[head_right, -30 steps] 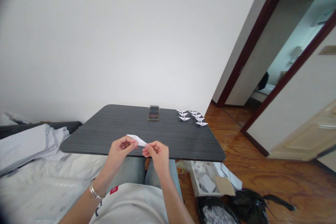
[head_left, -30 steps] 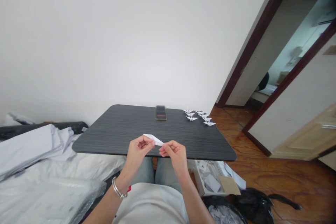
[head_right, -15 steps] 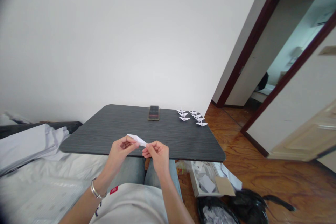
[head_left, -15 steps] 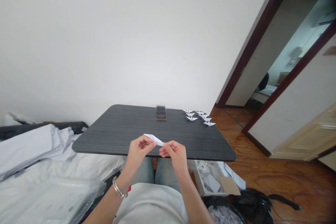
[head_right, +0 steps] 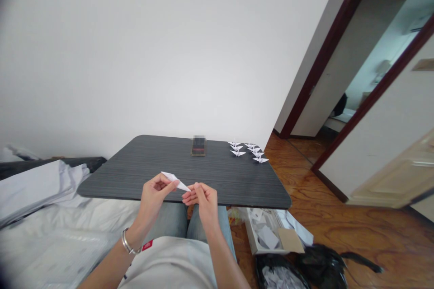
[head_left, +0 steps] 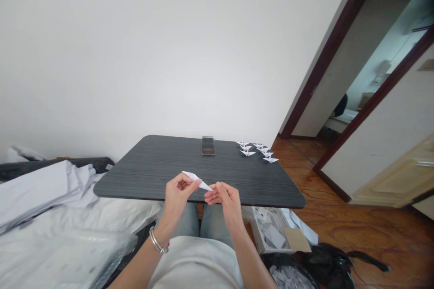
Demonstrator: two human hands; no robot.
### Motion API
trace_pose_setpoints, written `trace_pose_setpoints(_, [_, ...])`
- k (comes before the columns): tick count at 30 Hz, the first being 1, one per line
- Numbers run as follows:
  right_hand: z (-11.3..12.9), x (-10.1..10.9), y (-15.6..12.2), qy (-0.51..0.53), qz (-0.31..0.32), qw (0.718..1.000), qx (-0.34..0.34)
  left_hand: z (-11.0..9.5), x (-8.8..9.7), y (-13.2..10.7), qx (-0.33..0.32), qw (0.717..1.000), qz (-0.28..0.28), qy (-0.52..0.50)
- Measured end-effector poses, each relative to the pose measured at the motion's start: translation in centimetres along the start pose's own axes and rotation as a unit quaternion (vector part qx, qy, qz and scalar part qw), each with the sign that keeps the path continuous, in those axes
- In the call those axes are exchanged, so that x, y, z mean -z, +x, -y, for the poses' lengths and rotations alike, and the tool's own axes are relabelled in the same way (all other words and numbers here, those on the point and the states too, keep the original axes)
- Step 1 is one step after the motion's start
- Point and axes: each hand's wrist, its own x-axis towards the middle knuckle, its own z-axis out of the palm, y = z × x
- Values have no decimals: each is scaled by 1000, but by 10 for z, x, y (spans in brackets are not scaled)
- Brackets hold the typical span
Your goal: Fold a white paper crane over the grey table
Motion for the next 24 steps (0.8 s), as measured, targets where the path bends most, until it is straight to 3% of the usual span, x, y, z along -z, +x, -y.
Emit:
trace_pose_setpoints(8, [-5,0,4,-28,37,999,-26,4,0,1,-11,1000,6,13])
trace_pose_setpoints(24, [-8,6,6,47,73,992,-89,1,0,2,-9,1000,24,0])
